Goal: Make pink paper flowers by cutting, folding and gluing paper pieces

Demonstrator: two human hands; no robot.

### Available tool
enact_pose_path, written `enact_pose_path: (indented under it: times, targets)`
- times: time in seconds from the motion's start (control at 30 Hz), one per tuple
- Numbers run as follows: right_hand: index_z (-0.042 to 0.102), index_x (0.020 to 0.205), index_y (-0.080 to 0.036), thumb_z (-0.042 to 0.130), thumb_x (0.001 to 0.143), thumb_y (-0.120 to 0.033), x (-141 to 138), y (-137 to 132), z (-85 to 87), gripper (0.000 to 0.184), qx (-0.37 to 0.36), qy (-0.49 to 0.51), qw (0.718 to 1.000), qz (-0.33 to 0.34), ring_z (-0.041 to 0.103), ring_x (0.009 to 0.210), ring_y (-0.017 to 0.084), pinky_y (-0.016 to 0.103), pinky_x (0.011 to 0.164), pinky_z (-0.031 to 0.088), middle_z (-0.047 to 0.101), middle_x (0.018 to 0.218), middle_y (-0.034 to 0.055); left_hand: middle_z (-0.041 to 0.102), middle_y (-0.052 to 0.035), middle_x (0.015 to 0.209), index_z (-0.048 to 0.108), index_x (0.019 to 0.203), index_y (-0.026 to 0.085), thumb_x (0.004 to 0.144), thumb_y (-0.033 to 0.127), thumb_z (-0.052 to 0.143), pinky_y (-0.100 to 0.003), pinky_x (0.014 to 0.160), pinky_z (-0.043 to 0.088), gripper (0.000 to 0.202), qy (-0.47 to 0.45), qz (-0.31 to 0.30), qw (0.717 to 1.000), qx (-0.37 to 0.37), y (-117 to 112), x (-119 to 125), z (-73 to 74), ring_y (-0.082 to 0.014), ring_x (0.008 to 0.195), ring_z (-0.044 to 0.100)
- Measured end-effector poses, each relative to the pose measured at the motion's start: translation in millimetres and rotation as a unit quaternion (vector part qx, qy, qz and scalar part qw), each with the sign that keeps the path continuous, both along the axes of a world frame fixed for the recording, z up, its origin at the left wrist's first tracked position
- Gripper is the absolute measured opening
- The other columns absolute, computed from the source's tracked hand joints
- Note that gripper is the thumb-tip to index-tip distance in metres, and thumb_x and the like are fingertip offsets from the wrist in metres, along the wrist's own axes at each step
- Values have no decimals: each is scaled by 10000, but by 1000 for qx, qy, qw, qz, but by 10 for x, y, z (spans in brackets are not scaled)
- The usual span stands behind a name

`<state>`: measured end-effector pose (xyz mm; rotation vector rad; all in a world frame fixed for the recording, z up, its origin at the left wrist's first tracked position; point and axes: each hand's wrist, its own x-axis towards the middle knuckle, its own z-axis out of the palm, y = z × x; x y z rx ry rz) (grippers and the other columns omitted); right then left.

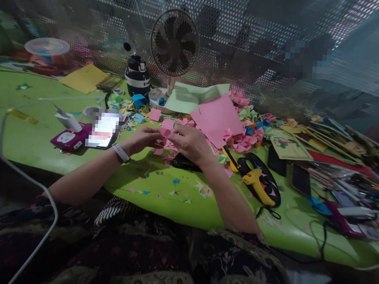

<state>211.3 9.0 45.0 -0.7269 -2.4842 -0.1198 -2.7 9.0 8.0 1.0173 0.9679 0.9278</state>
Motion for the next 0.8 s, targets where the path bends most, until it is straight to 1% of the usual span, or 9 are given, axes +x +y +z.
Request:
enact_pose_path:
  times: [0.07, 0.13, 0.23, 0.37, 0.43, 0.53, 0.67, 0.73, 0.8]
  targets:
    - [775, 978, -231, 565, 988, -257, 1, 23, -43, 212, 40, -46, 998, 9, 664, 882, 211, 322, 707, 502, 755, 1015, 82, 699, -62, 676, 676, 723, 111, 869, 137, 637, -309, 723, 578, 153, -12, -10, 1000, -15, 15, -4, -18, -120, 603, 665]
    - [771, 999, -223, 541, 998, -229, 7, 47, -72, 229, 56, -67, 996, 9, 671, 926, 217, 325, 720, 510, 756, 1080, 88, 701, -67, 664, 691, 735, 115, 873, 192, 644, -321, 728, 586, 165, -20, -13, 999, -22, 29, -8, -29, -128, 594, 665]
    - [770, 1005, -226, 535, 992, -178, 11, 58, -89, 239, 46, -75, 996, -1, 676, 1000, 229, 340, 767, 522, 746, 1166, 92, 720, -79, 690, 733, 807, 117, 872, 278, 670, -325, 729, 595, 185, -36, -34, 999, -16, 35, -17, -27, -144, 616, 682]
    - [765, 1037, -225, 518, 996, -153, -5, 22, -70, 261, 43, -95, 994, -16, 665, 1066, 236, 372, 854, 521, 726, 1235, 99, 732, -78, 721, 764, 895, 119, 821, 332, 776, -283, 688, 591, 225, -28, -51, 998, 0, 28, -33, -25, -137, 629, 687]
    - [759, 1050, -214, 482, 1009, -153, -11, 5, -59, 287, 59, -113, 991, -24, 656, 1081, 235, 376, 867, 516, 722, 1244, 96, 742, -81, 758, 764, 875, 123, 779, 331, 831, -283, 692, 595, 239, -19, -59, 998, 8, 29, -40, -39, -131, 640, 683]
    - [750, 1059, -202, 434, 1020, -158, -6, 1, -63, 322, 77, -121, 989, -34, 652, 1066, 233, 375, 855, 513, 723, 1234, 93, 743, -83, 784, 755, 822, 126, 773, 351, 845, -326, 748, 606, 247, -16, -60, 998, 28, 36, -45, -67, -140, 686, 687]
    - [734, 1061, -201, 502, 984, -231, -6, -2, -89, 246, 53, -60, 996, -39, 657, 1011, 246, 385, 842, 518, 730, 1133, 104, 730, -60, 775, 769, 818, 135, 761, 364, 851, -353, 812, 591, 250, -34, -29, 997, 57, 37, -28, -85, -136, 721, 675]
    - [712, 1039, -199, 564, 947, -291, -34, -24, -101, 197, 8, 5, 999, -49, 653, 1027, 260, 394, 860, 523, 719, 1096, 111, 734, -51, 787, 786, 852, 146, 747, 369, 858, -345, 820, 578, 256, -42, -15, 996, 76, 30, -5, -92, -132, 730, 670]
    - [672, 976, -197, 593, 938, -362, -84, -54, -117, 187, -59, 78, 992, -76, 659, 994, 259, 390, 847, 530, 707, 1054, 114, 742, -48, 801, 798, 876, 157, 731, 363, 865, -335, 819, 565, 261, -50, -3, 995, 90, 24, 25, -107, -132, 737, 669]
